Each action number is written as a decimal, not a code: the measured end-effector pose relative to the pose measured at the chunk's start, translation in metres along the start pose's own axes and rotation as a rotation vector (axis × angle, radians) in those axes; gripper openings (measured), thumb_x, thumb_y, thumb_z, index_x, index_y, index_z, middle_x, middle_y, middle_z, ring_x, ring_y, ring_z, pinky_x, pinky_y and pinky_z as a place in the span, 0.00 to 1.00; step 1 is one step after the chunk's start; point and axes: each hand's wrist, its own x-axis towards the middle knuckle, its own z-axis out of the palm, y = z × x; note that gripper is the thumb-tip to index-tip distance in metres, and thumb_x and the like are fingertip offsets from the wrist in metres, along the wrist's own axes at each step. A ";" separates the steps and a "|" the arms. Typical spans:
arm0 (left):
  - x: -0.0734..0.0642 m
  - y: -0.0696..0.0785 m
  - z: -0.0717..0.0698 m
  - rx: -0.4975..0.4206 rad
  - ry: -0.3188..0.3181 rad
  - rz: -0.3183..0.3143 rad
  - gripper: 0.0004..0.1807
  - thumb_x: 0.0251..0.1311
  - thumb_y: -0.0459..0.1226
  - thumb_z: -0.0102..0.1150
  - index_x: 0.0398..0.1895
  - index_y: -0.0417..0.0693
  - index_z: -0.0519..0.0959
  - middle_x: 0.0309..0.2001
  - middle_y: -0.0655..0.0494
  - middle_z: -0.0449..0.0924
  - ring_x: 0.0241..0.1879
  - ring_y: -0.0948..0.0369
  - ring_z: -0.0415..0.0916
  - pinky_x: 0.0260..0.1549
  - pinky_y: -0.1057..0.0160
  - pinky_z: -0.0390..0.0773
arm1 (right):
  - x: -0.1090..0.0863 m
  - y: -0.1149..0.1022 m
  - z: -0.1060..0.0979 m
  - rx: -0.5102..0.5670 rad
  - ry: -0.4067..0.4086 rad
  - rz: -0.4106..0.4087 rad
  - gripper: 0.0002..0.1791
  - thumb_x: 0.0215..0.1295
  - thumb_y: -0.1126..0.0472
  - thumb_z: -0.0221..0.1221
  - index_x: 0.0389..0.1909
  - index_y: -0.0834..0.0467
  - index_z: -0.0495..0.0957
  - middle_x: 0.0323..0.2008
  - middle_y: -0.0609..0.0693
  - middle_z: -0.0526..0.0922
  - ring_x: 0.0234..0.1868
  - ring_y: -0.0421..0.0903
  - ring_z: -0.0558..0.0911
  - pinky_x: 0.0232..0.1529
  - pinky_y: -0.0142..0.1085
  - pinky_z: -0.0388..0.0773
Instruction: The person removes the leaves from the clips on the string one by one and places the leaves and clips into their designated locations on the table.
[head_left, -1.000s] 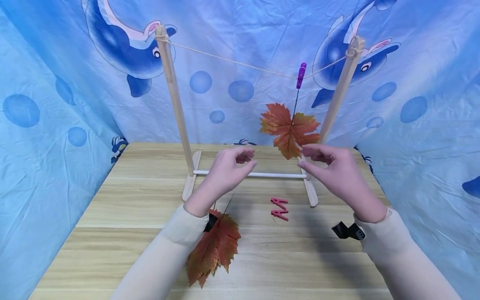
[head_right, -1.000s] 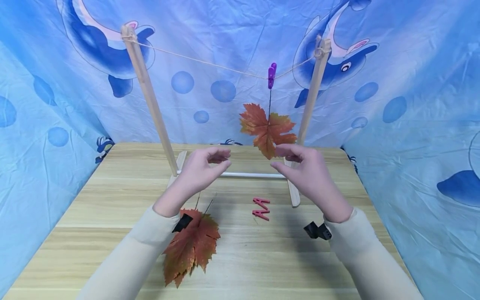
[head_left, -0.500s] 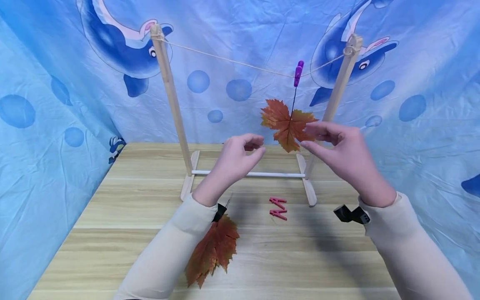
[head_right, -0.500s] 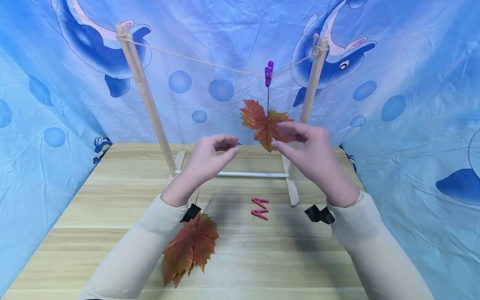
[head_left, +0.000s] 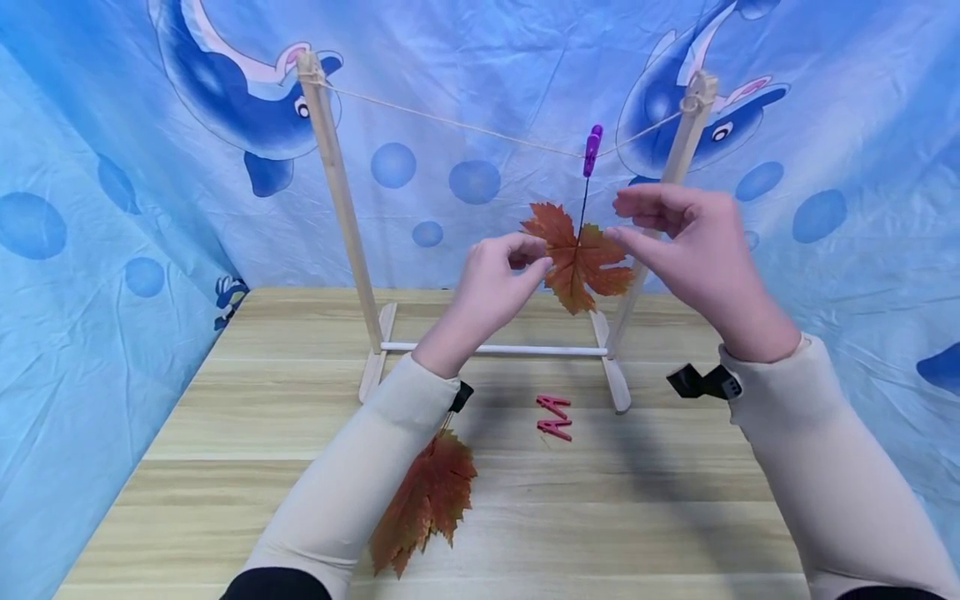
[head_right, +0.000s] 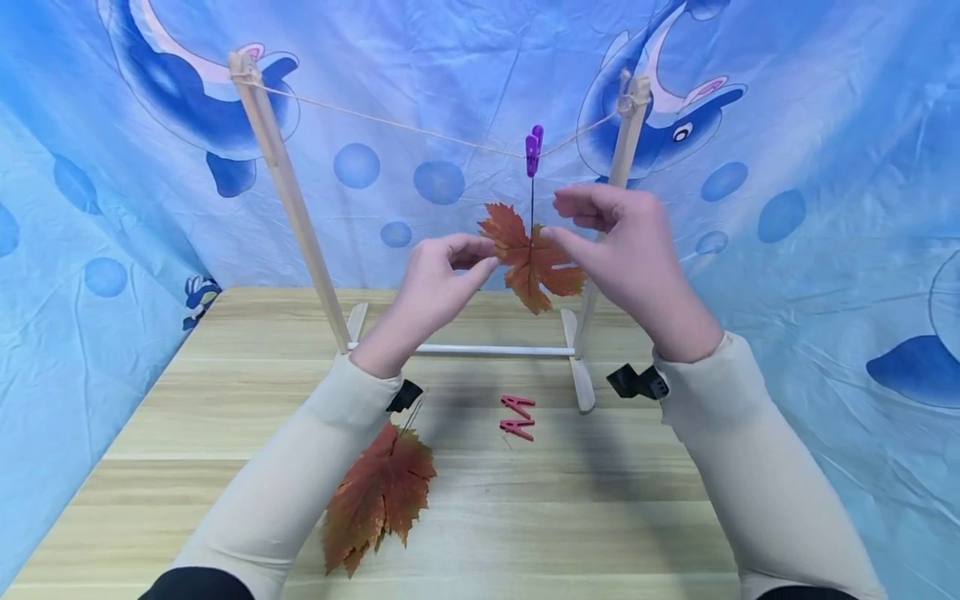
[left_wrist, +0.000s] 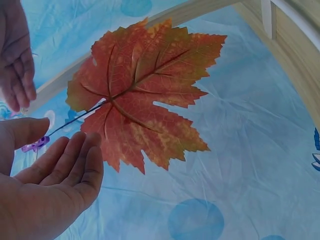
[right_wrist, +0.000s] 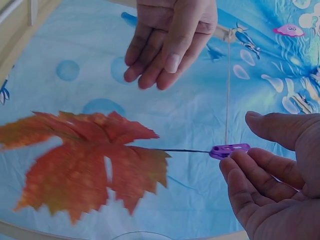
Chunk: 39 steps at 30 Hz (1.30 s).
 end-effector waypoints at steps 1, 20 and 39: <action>0.003 0.000 0.002 -0.007 0.008 0.003 0.12 0.69 0.36 0.64 0.50 0.38 0.85 0.40 0.57 0.84 0.41 0.64 0.80 0.44 0.66 0.78 | 0.003 -0.001 -0.001 -0.001 0.006 -0.004 0.21 0.62 0.60 0.72 0.57 0.56 0.85 0.49 0.53 0.86 0.48 0.43 0.84 0.51 0.33 0.79; 0.044 0.013 0.011 -0.066 0.088 -0.042 0.11 0.67 0.37 0.66 0.49 0.41 0.87 0.41 0.57 0.86 0.40 0.63 0.80 0.43 0.69 0.78 | 0.056 -0.032 -0.012 -0.104 0.020 0.011 0.25 0.64 0.54 0.71 0.61 0.55 0.82 0.56 0.52 0.84 0.55 0.45 0.83 0.56 0.33 0.75; 0.078 0.018 0.028 0.045 0.046 -0.044 0.14 0.69 0.37 0.65 0.52 0.40 0.86 0.43 0.54 0.86 0.41 0.62 0.79 0.42 0.71 0.77 | 0.092 -0.037 -0.005 -0.344 -0.159 0.149 0.32 0.70 0.45 0.63 0.68 0.59 0.76 0.60 0.56 0.81 0.59 0.50 0.80 0.59 0.46 0.75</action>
